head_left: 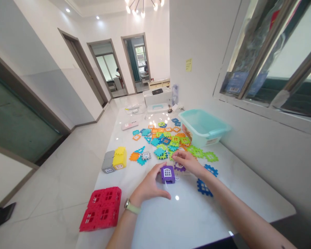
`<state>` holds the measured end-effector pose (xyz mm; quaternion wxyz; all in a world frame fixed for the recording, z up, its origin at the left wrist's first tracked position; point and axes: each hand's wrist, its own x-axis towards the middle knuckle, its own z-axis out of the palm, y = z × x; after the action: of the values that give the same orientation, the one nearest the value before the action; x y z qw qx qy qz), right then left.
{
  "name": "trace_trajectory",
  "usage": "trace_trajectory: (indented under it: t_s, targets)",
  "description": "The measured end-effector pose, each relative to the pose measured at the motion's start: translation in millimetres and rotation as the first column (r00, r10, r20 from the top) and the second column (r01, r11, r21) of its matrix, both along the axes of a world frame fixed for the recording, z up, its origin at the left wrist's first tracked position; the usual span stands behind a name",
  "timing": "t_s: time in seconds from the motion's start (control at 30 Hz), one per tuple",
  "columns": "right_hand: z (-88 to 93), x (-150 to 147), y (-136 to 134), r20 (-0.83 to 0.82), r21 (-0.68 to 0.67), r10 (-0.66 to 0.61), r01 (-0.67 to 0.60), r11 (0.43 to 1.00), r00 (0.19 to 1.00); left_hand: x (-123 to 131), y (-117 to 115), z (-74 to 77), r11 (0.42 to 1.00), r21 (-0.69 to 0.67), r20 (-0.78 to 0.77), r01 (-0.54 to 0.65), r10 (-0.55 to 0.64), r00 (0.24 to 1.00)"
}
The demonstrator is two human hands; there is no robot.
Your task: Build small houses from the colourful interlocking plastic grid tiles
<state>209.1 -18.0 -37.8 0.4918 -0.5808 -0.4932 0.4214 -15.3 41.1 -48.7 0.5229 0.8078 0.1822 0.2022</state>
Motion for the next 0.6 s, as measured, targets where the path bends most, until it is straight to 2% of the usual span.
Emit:
trace_trajectory:
  t_s: [0.1, 0.2, 0.33, 0.43, 0.5, 0.6]
  targets:
    - [0.8, 3, 1, 0.033, 0.019, -0.116, 0.115, 0.993, 0.993, 2, -4, 3.5, 0.998, 0.054, -0.040, 0.013, -0.011, 0.999]
    - [-1.2, 3, 2, 0.083, 0.059, -0.145, 0.140, 0.988, 0.986, 7, -9, 1.2, 0.997, 0.034, -0.067, -0.076, 0.078, 0.995]
    - [-4.9, -1, 2, 0.141, 0.114, -0.154, 0.138, 0.984, 0.978, 10, -8, -4.3, 0.974, -0.165, 0.076, -0.157, 0.172, 0.982]
    - [-5.1, -1, 2, 0.127, 0.128, -0.139, 0.122, 0.984, 0.982, 10, -4, -5.8, 0.927, -0.344, 0.235, -0.147, 0.237, 0.943]
    - [-2.5, -2, 1, 0.122, 0.125, -0.122, 0.106, 0.986, 0.985, 10, -2, -6.2, 0.892, -0.433, 0.288, -0.132, 0.275, 0.917]
    - [4.4, -8, -4, 0.116, 0.117, -0.038, 0.024, 0.993, 0.992, 10, -4, -8.1, 0.882, -0.439, 0.285, -0.173, 0.319, 0.904]
